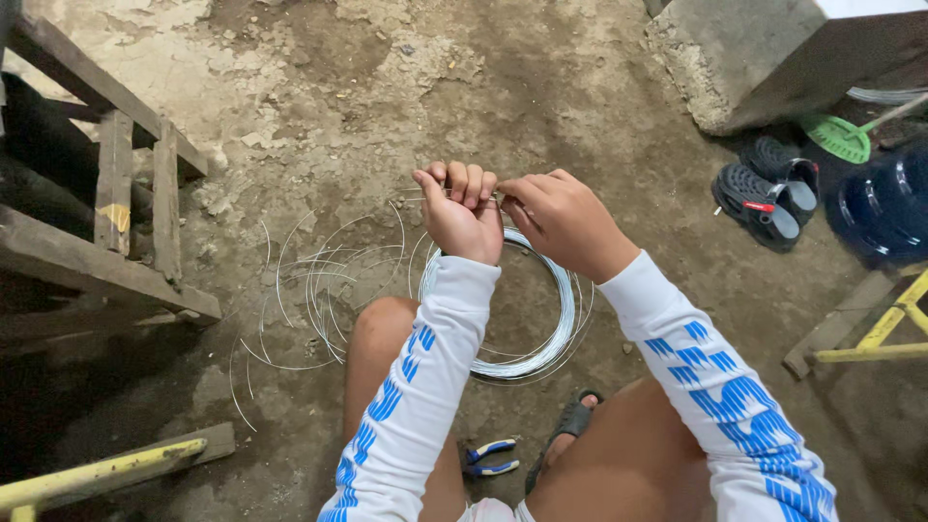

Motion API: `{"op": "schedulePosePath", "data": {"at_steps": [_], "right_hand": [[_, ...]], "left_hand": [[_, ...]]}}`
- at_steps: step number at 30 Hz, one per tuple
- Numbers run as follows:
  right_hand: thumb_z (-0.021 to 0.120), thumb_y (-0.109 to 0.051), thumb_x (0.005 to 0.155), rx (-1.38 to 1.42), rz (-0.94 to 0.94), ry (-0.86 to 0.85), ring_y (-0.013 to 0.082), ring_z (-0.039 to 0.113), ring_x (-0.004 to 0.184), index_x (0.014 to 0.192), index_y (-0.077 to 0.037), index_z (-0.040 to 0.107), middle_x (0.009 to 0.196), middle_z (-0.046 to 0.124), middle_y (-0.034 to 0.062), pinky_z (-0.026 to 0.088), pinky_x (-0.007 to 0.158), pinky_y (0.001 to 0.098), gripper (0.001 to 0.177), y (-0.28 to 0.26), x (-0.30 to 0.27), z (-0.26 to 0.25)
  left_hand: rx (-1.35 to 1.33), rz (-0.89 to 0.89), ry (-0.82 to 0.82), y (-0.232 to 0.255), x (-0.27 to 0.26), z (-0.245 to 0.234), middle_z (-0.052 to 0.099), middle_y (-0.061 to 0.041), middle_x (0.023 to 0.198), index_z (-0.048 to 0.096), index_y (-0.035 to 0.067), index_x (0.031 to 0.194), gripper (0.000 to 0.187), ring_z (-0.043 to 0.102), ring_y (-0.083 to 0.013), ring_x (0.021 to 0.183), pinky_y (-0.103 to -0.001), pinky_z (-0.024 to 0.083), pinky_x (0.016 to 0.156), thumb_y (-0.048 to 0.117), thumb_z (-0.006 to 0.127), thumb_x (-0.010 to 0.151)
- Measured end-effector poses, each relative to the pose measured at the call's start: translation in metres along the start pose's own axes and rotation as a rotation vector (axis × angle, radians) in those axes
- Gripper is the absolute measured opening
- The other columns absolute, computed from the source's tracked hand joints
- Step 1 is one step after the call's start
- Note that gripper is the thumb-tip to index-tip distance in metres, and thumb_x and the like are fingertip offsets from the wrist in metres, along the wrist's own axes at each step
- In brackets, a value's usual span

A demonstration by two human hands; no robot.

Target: The person sits on the floor and repeatedly pulls lengths of thin metal wire from a coil, measures them by hand, and cuts them using pliers. The cut pieces are placed in a growing pile on the floor.

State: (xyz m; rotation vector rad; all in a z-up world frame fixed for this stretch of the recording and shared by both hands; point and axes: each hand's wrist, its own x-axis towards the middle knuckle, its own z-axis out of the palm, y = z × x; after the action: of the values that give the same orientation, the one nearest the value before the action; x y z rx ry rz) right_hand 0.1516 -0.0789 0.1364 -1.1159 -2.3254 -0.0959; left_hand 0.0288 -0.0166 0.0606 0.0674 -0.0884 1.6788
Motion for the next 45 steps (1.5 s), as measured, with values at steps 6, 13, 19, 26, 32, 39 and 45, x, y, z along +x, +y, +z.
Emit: {"op": "schedulePosePath", "data": {"at_steps": [6, 13, 19, 26, 32, 39, 45], "right_hand": [[0.072, -0.006, 0.092, 0.095, 0.048, 0.072, 0.0279, 0.068, 0.09, 0.103, -0.006, 0.071, 0.096, 0.074, 0.0082, 0.05, 0.085, 0.0389, 0.011, 0.014, -0.007, 0.002], [0.076, -0.003, 0.094, 0.091, 0.076, 0.239, 0.0254, 0.069, 0.101, 0.107, -0.007, 0.073, 0.103, 0.074, 0.0068, 0.049, 0.097, 0.037, 0.014, 0.039, -0.036, -0.044], [0.078, -0.003, 0.092, 0.073, -0.025, 0.169, 0.0228, 0.066, 0.11, 0.105, -0.009, 0.074, 0.113, 0.073, 0.0032, 0.044, 0.105, 0.0399, 0.015, 0.037, -0.055, -0.07], [0.079, -0.007, 0.087, 0.074, -0.178, 0.048, 0.0222, 0.064, 0.11, 0.104, -0.009, 0.074, 0.112, 0.07, 0.002, 0.044, 0.106, 0.0444, 0.018, 0.014, -0.06, -0.065], [0.079, -0.01, 0.088, 0.012, -0.174, 0.048, 0.0256, 0.063, 0.114, 0.11, -0.01, 0.073, 0.122, 0.068, 0.004, 0.045, 0.103, 0.0432, 0.022, 0.011, -0.065, -0.057], [0.077, -0.011, 0.092, 0.195, 0.085, 0.085, 0.0299, 0.064, 0.116, 0.127, -0.004, 0.064, 0.126, 0.063, 0.0134, 0.053, 0.096, 0.0395, 0.038, 0.006, -0.077, -0.04], [0.08, -0.012, 0.087, 0.43, 0.265, -0.064, 0.0248, 0.07, 0.094, 0.12, -0.002, 0.066, 0.107, 0.068, 0.0127, 0.057, 0.082, 0.0356, 0.037, -0.026, -0.107, -0.028]], "left_hand": [[0.162, -0.036, -0.094, 0.006, -0.008, 0.0, 0.048, -0.001, 0.079, 0.05, 0.01, 0.098, 0.036, 0.048, -0.0152, 0.074, -0.035, 0.043, 0.073, 0.041, 0.041, 0.114], [0.47, -0.35, -0.246, 0.063, -0.01, 0.017, 0.07, -0.012, 0.115, 0.061, 0.003, 0.128, 0.069, 0.068, -0.0256, 0.105, -0.042, 0.055, 0.09, 0.062, 0.039, 0.099], [1.01, -0.888, -0.443, 0.082, -0.018, 0.023, 0.073, -0.019, 0.111, 0.065, -0.006, 0.127, 0.063, 0.072, -0.0269, 0.098, -0.043, 0.061, 0.089, 0.05, 0.046, 0.107], [0.955, -1.184, -0.494, 0.076, -0.046, 0.014, 0.073, -0.014, 0.098, 0.068, -0.005, 0.121, 0.039, 0.073, -0.0219, 0.082, -0.033, 0.059, 0.075, 0.029, 0.065, 0.103], [0.997, -1.239, -0.436, 0.07, -0.058, 0.006, 0.073, -0.008, 0.093, 0.069, 0.0, 0.111, 0.023, 0.073, -0.0175, 0.079, -0.031, 0.061, 0.069, 0.017, 0.073, 0.095], [1.055, -0.994, -0.436, 0.06, -0.062, -0.003, 0.073, -0.008, 0.093, 0.069, 0.0, 0.107, 0.018, 0.073, -0.0158, 0.081, -0.027, 0.057, 0.066, 0.016, 0.071, 0.099], [1.114, -0.802, -0.312, 0.054, -0.068, -0.01, 0.074, -0.008, 0.093, 0.068, 0.0, 0.106, 0.018, 0.076, -0.0173, 0.082, -0.031, 0.064, 0.07, 0.014, 0.069, 0.097]]}}
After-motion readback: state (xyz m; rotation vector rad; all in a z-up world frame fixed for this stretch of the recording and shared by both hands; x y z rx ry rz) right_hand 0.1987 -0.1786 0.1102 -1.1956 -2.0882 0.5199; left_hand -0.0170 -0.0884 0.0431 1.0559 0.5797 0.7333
